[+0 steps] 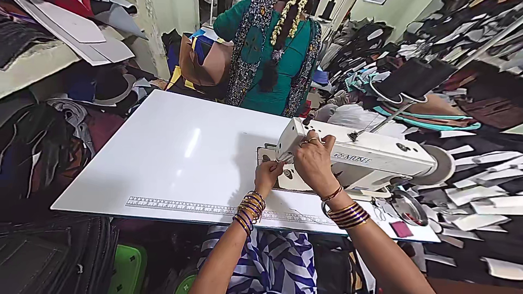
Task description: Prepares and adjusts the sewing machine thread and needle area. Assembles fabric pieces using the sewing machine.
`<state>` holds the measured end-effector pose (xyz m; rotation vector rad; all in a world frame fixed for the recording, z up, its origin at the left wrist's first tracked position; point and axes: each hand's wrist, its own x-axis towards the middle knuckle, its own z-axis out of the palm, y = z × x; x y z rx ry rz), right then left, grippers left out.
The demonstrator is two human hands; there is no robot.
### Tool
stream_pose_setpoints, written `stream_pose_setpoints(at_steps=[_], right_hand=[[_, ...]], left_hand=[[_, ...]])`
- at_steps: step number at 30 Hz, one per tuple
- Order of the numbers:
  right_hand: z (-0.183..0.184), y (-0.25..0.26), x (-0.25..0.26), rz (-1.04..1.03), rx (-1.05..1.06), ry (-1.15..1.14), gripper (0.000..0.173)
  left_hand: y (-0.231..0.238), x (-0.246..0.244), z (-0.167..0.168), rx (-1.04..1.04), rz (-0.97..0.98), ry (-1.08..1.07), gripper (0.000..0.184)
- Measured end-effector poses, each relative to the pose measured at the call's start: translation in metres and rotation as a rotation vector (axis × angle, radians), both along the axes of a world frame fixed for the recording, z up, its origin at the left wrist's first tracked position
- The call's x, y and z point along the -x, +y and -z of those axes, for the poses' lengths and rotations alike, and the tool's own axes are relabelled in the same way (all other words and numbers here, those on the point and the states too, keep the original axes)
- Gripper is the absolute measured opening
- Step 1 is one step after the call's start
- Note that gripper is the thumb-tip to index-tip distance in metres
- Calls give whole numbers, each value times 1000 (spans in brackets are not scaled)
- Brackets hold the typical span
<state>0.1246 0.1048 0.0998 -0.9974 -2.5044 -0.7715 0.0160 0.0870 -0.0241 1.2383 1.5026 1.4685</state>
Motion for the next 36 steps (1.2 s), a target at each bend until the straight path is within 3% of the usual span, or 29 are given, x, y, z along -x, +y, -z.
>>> stream_pose_setpoints(at_steps=[3,7,12,19,22,26,31,36], right_hand=[[-5,-9,9,78,20,-44,19],[0,-7,2,20,26,1,18],[-13,-20,12,91,134,-128,14],[-6,-26,13,90,143,-194,11],[-14,-31,8,65,170,-228,10],[-9,-2,-9,-111,160,-81,12],[-19,-14,-16,-190,146,-119,15],[-7,1,-1,-54,62,-98,16]], left_hand=[[5,-2,-8,104,109,35,36],[14,-6,-9,141,177,64,35],[17,-6,-23,195,295,75,28],[12,-8,-43,281,217,303,30],[13,-8,-30,287,238,238,31],[14,-1,0,191,240,134,40],[-7,-2,-11,93,22,46,41],[-5,11,-15,53,-44,63,48]])
